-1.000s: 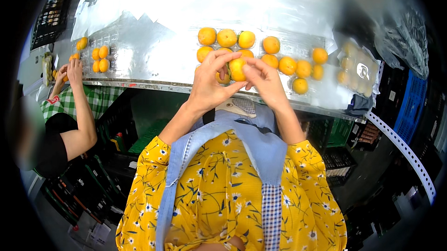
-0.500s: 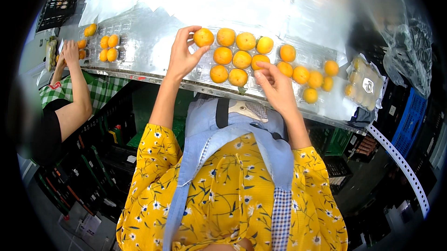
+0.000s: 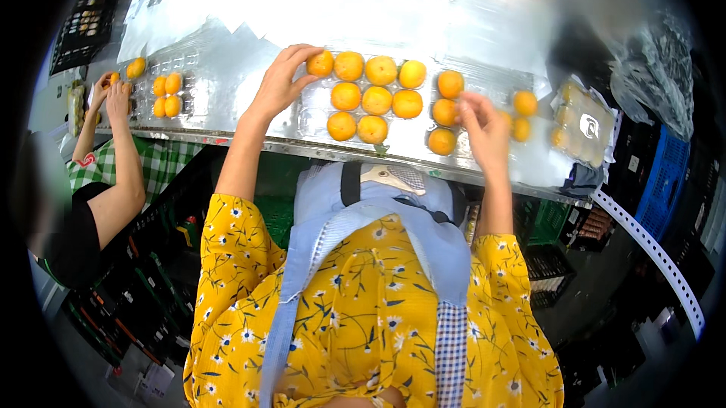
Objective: The person arranges oranges on a metal table, places them into clear plastic bags, and seals the bags. They also handle small white labels and place them on the packaged fruit. The person works alongside another individual who performs similar packaging tasks.
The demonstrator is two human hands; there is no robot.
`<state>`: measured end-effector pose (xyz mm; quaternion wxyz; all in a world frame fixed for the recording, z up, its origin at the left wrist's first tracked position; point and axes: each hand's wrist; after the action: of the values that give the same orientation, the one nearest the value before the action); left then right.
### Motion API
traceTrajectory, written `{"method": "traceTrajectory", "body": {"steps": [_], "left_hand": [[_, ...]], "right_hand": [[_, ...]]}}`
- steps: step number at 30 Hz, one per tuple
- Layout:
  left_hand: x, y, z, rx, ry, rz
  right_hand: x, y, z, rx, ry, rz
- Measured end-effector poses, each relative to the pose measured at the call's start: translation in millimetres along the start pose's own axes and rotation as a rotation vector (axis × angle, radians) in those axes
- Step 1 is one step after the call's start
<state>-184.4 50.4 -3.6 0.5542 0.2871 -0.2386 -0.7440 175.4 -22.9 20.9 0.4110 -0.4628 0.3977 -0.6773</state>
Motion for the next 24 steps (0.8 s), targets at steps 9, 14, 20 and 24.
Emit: {"method": "traceTrajectory", "body": {"steps": [9, 14, 20, 24], "left_hand": [[8.8, 15.1, 2.7, -0.069, 0.099, -0.004], [28.1, 24.7, 3.3, 0.096, 0.178, 0.194], [65.7, 30.7, -2.7, 0.210, 0.324, 0.377], [85.3, 27.1, -12.9, 0.207, 0.339, 0.490]], "right_hand": [[-28.9, -9.2, -8.3, 0.742, 0.152, 0.289], [-37.4, -8.6, -23.0, 0.964, 0.147, 0.339], [-16.9, -29.8, -13.9, 0.590, 0.009, 0.411], [28.4, -34.1, -30.9, 0.538, -0.221, 0.633]]}}
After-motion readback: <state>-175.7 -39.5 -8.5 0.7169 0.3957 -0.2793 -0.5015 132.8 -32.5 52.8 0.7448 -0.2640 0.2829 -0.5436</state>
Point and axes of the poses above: each hand's wrist, its own x-axis away from the middle knuckle, its own z-axis out of the back of the hand, y = z × x, and after that the axes turned 10 degrees about y, right-handed
